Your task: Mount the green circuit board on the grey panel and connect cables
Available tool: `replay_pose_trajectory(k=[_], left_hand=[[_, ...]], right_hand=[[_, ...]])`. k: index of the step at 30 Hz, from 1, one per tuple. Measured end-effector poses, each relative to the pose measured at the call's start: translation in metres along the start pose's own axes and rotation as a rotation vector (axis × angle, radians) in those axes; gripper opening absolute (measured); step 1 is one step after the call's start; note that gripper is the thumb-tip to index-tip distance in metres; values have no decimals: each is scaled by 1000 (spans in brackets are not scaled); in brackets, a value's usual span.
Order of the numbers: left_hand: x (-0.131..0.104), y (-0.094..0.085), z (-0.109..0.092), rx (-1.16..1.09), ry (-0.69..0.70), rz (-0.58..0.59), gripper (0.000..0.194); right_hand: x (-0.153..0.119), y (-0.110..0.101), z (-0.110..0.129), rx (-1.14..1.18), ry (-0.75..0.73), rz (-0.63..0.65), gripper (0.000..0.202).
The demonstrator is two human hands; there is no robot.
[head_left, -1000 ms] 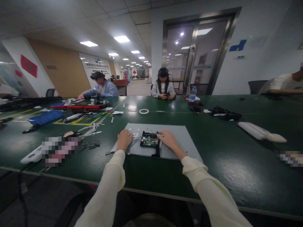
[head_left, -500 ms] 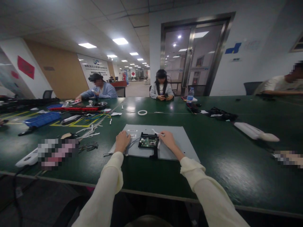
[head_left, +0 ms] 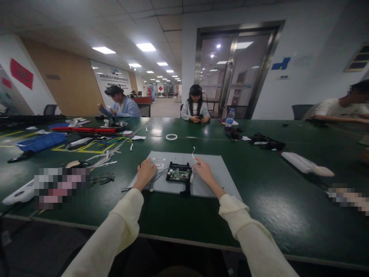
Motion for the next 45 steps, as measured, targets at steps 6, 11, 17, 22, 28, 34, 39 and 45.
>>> replay_pose_trajectory(k=[6, 11, 17, 22, 28, 34, 39, 45], left_hand=[[-2, -1, 0, 2, 43, -1, 30], [-2, -2, 0, -8, 47, -2, 28], [-3, -4, 0, -59, 34, 4, 35], [0, -7, 2, -135, 4, -42, 43], [-6, -34, -27, -315, 352, -99, 39], [-33, -46, -83, -316, 764, 368, 46], [-41, -27, -84, -274, 768, 492, 55], [-38, -15, -73, -317, 669, 459, 57]], right_hand=[[-6, -2, 6, -7, -20, 48, 44], [-7, -8, 6, 8, -15, 55, 41], [-7, -7, 2, 50, -2, 60, 41], [-5, -5, -2, 92, 20, 34, 41], [-2, -7, -5, 166, 50, -7, 37], [-1, -8, -8, 227, 97, -51, 41], [1, -9, -13, 279, 128, -91, 41], [2, -8, -18, 370, 159, -143, 42]])
Point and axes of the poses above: each hand's wrist, its own x-axis towards the middle knuckle, its own y-axis out of the palm, z = x × y, the point moved 1 cm from there along x, towards the middle knuckle, and after that the axes turned 11 degrees about -x, right-handed, at the moved point
